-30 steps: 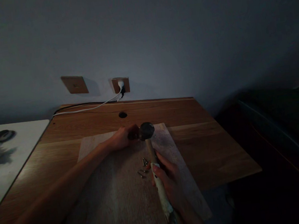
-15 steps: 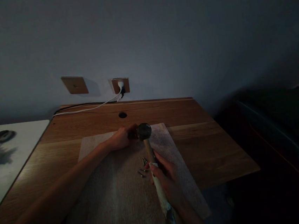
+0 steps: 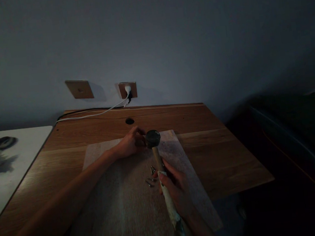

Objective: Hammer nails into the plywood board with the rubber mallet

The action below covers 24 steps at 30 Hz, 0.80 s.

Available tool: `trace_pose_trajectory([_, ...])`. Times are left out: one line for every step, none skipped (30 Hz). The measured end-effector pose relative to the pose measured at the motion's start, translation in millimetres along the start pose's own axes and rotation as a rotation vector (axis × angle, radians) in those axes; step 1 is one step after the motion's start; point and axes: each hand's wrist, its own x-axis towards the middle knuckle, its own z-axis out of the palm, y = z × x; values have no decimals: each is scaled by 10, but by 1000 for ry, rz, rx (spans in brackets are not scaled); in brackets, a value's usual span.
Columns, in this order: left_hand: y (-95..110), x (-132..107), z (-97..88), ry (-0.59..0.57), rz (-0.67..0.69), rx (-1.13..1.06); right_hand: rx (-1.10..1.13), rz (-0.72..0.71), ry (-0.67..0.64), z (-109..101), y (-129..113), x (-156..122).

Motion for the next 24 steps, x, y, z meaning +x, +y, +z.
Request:
trace_pose_trajectory([2,1,0,1,1,-2,6,-3,2,0,16,3])
trace_pose_trajectory([4,3,1,3,2,-2,7,-5,6,-1,30,4])
trace_pose_trajectory([4,4,1,6,3,0,7,-4,10,-2,40,4])
trace_pose_trajectory([2,6,2,10,3,2,6,-2,15,-2,44,2])
trace_pose_trajectory([-1,7,3,10,5,4,2,-1,18,-1,43,0])
trace_pose_trajectory([-5,9,4,8,8,5,-4,-2,21,0,37,-3])
trace_pose_trajectory([-10,12,5,5,10,6,-12,-5,22,1,29,-5])
trace_pose_trajectory([-16,14,6,4,10,7,-23,-11,20,3,21,-6])
trace_pose_trajectory([-22,17,8,4,8,9,-33,-17,17,4,15,-6])
trace_pose_trajectory([-28,20,9,6,4,11,-44,-18,12,4,12,-5])
trace_pose_trajectory([-35,23,11,7,1,14,-50,-18,7,4,12,-3])
trace_pose_trajectory([-40,26,14,7,0,19,-50,-16,3,4,16,-1])
trace_pose_trajectory([-45,28,17,3,2,24,-47,-12,0,3,22,1])
trace_pose_trajectory([-49,29,19,1,5,29,-41,-9,-1,2,28,2])
trace_pose_trajectory([-52,30,22,0,8,34,-33,-8,-1,0,33,2])
trace_pose_trajectory([-53,30,23,0,8,38,-27,-8,-3,-1,36,1])
trace_pose_trajectory([-53,29,24,4,7,40,-21,-8,-4,-1,36,0])
trace_pose_trajectory([-52,29,24,7,6,41,-16,-5,-6,-1,34,-2])
trace_pose_trajectory([-50,28,24,9,6,41,-13,-4,-7,-1,31,-4])
trace_pose_trajectory([-46,27,23,5,9,40,-12,-4,-7,0,27,-6])
trace_pose_trajectory([-43,25,21,1,12,38,-14,-6,-6,0,24,-7])
trace_pose_trajectory([-39,24,19,-1,12,36,-20,-9,-7,-1,23,-8])
trace_pose_trajectory([-35,23,17,-1,6,33,-25,-16,-7,-3,24,-9])
trace_pose_trajectory([-32,22,14,0,-2,30,-32,-22,-9,-6,28,-10])
